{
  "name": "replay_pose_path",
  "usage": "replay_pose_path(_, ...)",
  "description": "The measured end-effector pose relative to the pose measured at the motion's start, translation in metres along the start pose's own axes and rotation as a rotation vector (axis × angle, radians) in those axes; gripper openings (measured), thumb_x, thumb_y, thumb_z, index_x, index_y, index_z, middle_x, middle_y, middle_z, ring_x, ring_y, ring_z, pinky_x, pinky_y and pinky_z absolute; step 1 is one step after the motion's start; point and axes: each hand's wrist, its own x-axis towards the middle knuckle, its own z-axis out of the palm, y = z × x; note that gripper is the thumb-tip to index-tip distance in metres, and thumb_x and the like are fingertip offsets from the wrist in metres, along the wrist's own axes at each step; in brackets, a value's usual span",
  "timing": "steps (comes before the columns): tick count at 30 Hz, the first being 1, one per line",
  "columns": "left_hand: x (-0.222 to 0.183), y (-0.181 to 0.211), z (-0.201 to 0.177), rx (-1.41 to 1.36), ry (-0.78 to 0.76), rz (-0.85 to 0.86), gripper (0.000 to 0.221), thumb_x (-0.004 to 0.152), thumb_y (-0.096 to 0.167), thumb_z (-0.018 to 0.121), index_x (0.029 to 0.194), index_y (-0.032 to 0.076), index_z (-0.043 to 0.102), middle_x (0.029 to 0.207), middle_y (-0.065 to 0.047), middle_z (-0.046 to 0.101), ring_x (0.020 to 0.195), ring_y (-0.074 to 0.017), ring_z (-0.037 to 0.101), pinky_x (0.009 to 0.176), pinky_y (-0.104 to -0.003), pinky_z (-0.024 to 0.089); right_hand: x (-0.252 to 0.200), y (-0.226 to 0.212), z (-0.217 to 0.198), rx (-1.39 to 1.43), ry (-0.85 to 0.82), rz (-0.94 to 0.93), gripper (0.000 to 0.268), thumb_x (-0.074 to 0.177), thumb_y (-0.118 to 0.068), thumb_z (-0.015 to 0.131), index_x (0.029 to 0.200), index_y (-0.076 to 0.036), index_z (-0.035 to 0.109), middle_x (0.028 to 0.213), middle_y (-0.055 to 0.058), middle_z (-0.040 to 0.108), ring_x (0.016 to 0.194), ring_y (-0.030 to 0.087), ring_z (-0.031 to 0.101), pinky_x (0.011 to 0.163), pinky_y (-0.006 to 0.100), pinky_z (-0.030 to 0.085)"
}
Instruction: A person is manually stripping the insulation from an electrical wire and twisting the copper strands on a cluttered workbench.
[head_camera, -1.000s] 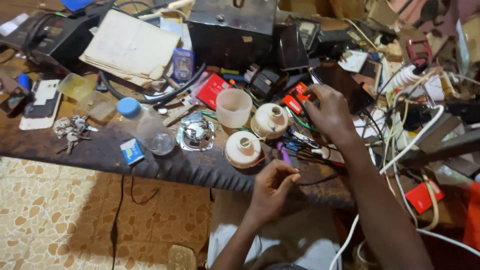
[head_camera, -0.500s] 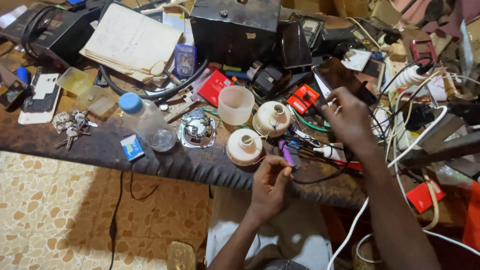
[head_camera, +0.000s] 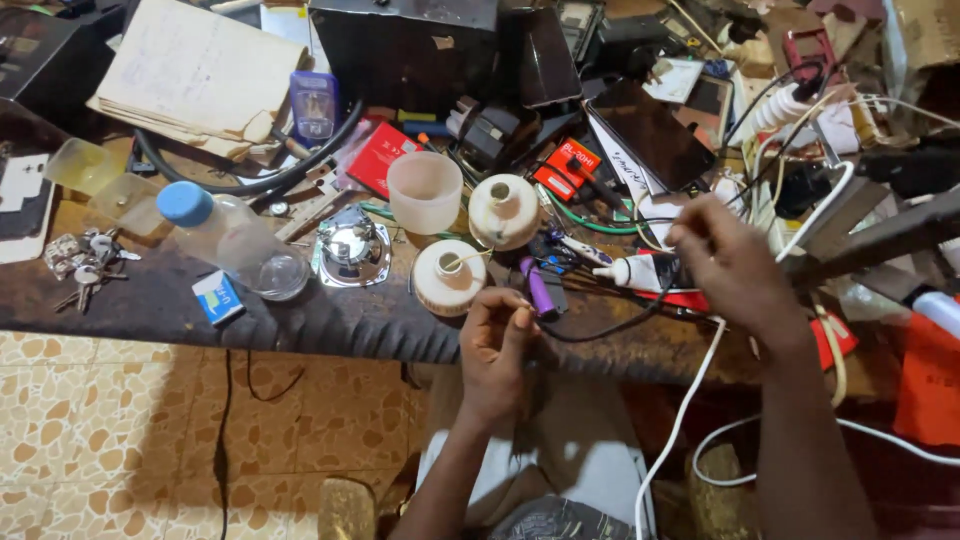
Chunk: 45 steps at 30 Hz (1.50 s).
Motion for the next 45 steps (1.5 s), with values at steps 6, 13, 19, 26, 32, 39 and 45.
replay_pose_path(6,0.001,-0.004,-0.001,0.006,0.002,0.097,0.012,0.088,0.02,0.05,0.088,0.008,0.048,0.082,-0.003,0.049,0.068,-0.0083,0.047,0.063,-0.02,0.04,-0.014,-0.03,-0.013,0.288,0.526,-0.135,0.005,0.097,0.002,0.047,0.095,0.0,0.043,0.082,0.011,0.05,0.073,0.019,0.052,0.066,0.028,0.045)
replay_pose_path(13,-0.002,-0.003,0.0,-0.034,0.008,0.067,0.012,0.088,0.019,0.049,0.089,0.008,0.047,0.085,-0.003,0.05,0.073,-0.0102,0.051,0.067,-0.02,0.044,-0.012,-0.012,-0.012,0.701,0.597,-0.138,0.005,0.098,-0.006,0.038,0.101,-0.01,0.035,0.079,0.007,0.046,0.072,0.018,0.049,0.068,0.028,0.047)
replay_pose_path(19,-0.005,0.006,0.002,-0.113,-0.151,0.003,0.018,0.088,0.027,0.049,0.088,0.009,0.045,0.105,-0.01,0.05,0.08,-0.0118,0.057,0.069,-0.024,0.047,-0.043,-0.021,0.014,0.698,0.516,-0.247,0.012,0.093,-0.019,0.048,0.095,-0.01,0.041,0.069,0.002,0.043,0.056,0.011,0.043,0.054,0.022,0.039)
replay_pose_path(26,-0.032,0.043,0.015,-0.477,-0.488,-0.175,0.022,0.087,0.032,0.054,0.083,0.013,0.042,0.126,-0.025,0.042,0.081,-0.0117,0.055,0.073,-0.022,0.044,-0.101,-0.053,0.046,0.054,0.328,-0.592,0.016,0.079,-0.01,0.053,0.093,-0.008,0.06,0.07,0.002,0.06,0.058,0.019,0.052,0.054,0.032,0.043)
replay_pose_path(32,-0.034,0.03,0.0,-0.537,-0.307,-0.231,0.026,0.085,0.03,0.058,0.084,0.01,0.041,0.078,-0.003,0.036,0.063,-0.0028,0.04,0.051,-0.014,0.04,-0.142,-0.007,0.021,0.041,0.167,-0.274,0.024,0.069,-0.014,0.064,0.093,-0.013,0.065,0.081,-0.002,0.067,0.07,0.012,0.061,0.068,0.024,0.043)
replay_pose_path(39,-0.038,0.024,0.018,-0.491,-0.345,-0.371,0.016,0.085,0.02,0.056,0.086,0.008,0.045,0.081,-0.005,0.046,0.063,-0.0054,0.05,0.054,-0.017,0.046,-0.267,0.416,0.005,0.109,0.205,0.069,0.017,0.068,-0.019,0.062,0.082,-0.011,0.07,0.09,0.002,0.072,0.085,0.01,0.067,0.082,0.023,0.047)
replay_pose_path(45,-0.068,0.004,0.053,-0.528,-0.817,-0.517,0.012,0.094,0.023,0.046,0.093,0.011,0.045,0.13,-0.014,0.043,0.096,-0.0132,0.058,0.081,-0.02,0.046,-0.347,0.667,0.067,0.1,0.393,-0.006,0.013,0.077,-0.016,0.053,0.077,-0.009,0.064,0.089,0.006,0.066,0.082,0.013,0.063,0.08,0.023,0.045)
